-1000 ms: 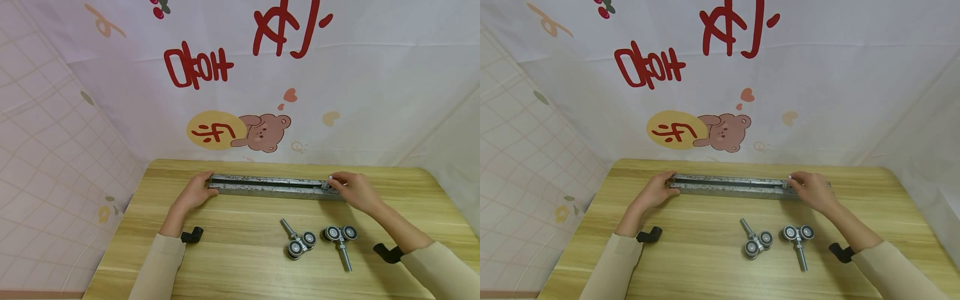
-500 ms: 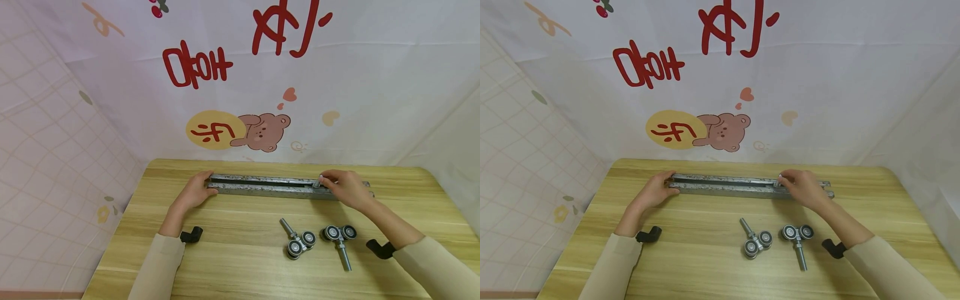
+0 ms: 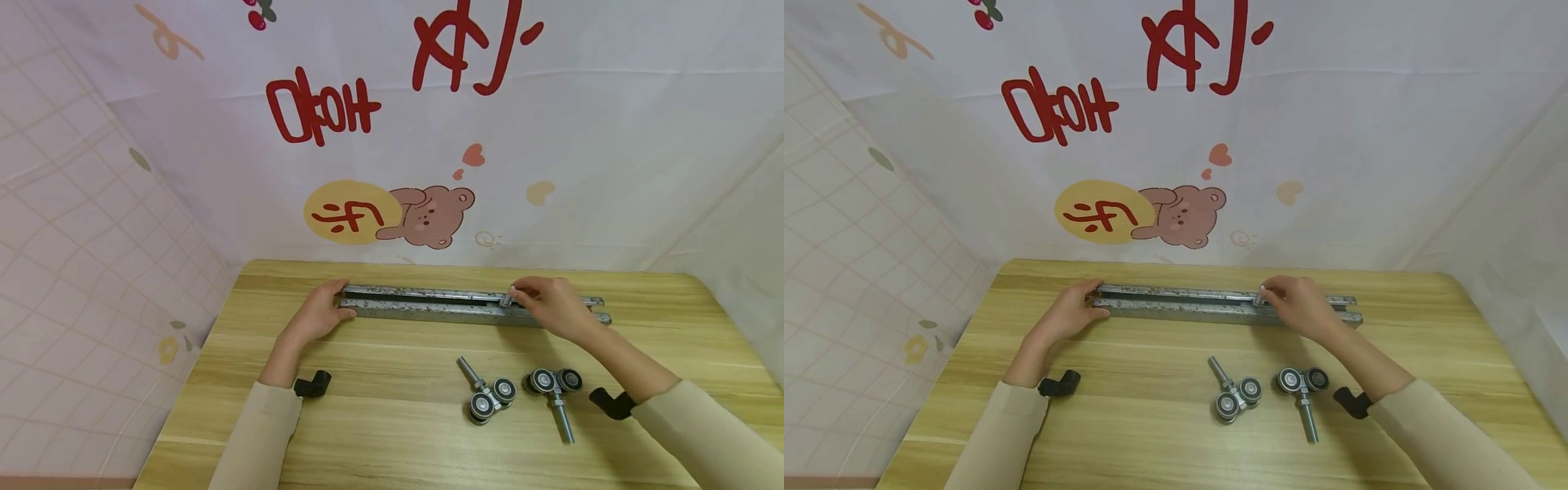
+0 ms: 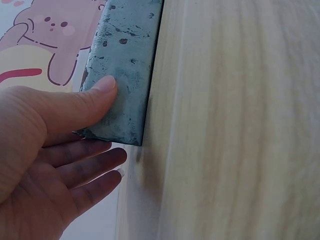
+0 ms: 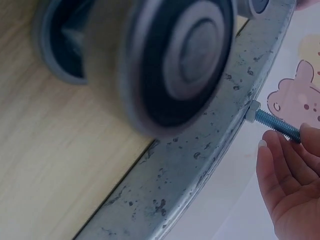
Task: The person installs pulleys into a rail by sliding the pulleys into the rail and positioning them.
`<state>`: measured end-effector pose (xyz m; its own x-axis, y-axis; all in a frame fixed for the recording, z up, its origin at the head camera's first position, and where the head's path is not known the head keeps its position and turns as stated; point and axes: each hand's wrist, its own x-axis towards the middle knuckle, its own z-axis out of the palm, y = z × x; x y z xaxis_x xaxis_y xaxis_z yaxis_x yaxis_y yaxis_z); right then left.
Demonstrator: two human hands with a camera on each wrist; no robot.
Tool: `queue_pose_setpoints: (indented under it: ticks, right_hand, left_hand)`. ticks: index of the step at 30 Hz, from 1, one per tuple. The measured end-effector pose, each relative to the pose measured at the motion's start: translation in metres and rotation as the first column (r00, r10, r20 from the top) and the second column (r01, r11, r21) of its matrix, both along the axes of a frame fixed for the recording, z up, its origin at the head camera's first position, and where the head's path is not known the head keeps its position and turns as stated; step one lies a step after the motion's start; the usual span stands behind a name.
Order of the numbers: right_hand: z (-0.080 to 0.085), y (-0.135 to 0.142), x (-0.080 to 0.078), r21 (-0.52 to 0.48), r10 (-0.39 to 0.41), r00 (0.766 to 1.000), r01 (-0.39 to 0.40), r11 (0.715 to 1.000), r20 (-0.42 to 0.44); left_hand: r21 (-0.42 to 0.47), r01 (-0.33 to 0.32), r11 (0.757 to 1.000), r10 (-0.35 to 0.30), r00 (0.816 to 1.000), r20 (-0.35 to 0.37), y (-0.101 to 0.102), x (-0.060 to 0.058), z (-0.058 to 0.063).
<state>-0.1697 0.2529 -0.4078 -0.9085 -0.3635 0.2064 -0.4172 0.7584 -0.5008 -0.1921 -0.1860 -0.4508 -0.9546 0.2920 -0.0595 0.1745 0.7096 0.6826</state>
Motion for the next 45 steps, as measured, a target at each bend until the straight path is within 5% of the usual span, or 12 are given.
queue_pose_setpoints:
  ticks: [45]
  right_hand:
    - [0.008, -0.047, -0.011, 0.003, 0.088, 0.996, -0.088, 0.996, 0.017]
  left_hand:
    - [-0.013, -0.001, 1.0, 0.001, 1.0, 0.003, 0.0, 0.001, 0.0]
